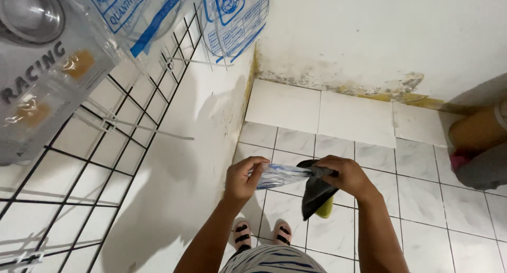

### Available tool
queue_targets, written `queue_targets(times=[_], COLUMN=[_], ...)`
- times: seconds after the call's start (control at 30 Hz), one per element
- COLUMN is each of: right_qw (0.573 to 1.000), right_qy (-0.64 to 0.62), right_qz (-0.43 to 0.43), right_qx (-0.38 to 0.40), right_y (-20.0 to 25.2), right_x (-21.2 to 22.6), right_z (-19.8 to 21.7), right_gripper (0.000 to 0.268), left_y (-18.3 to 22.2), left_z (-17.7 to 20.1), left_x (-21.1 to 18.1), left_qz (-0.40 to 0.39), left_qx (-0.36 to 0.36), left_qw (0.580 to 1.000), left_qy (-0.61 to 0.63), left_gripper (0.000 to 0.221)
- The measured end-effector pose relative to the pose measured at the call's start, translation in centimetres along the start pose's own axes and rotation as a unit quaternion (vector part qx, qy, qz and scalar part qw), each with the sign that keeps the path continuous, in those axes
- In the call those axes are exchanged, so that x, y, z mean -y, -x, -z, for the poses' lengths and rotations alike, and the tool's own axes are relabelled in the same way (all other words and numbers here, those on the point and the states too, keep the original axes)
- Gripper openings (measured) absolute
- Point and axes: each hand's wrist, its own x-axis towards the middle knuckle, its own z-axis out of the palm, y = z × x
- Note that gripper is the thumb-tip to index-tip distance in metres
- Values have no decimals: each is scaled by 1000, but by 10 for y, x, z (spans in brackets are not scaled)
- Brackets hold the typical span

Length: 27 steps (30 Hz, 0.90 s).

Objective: Cleaning motorcycle parts in plastic packaging using a cloth before hanging them on a display rack.

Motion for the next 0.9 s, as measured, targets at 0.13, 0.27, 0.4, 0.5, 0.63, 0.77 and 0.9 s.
queue_targets(times=[0.13, 0.27, 0.4, 0.5, 0.63, 0.77, 0.9], right_qw=[999, 997, 995, 996, 999, 989, 979], right_qy=[-24, -49, -93, -86, -5, 133, 151], right_qz=[48, 60, 25, 3, 20, -53, -131], right_qx=[1, 19, 17, 6, -37, -38, -20], right_y=[-4, -10, -10, -5, -4, -6, -3], right_x=[19, -1, -22, 22, 68, 44, 6], right_z=[3, -3, -8, -3, -19, -26, -24], right_gripper=[43, 35, 39, 42, 43, 37, 39], left_y=[1, 0, 2, 1, 4, 4, 6], left_z=[-14, -13, -8, -14, -33, -27, -10], left_x=[-6, -5, 1, -3, -12, -6, 14], left_qz=[5, 4, 13, 15, -14, -6, 19], left_qx=[22, 28, 14, 10, 36, 19, -20], left_qw=[1000, 1000, 1000, 1000, 999, 1000, 998], left_qy=[6, 6, -2, 0, -16, 5, 60], left_gripper=[11, 14, 15, 14, 16, 15, 14])
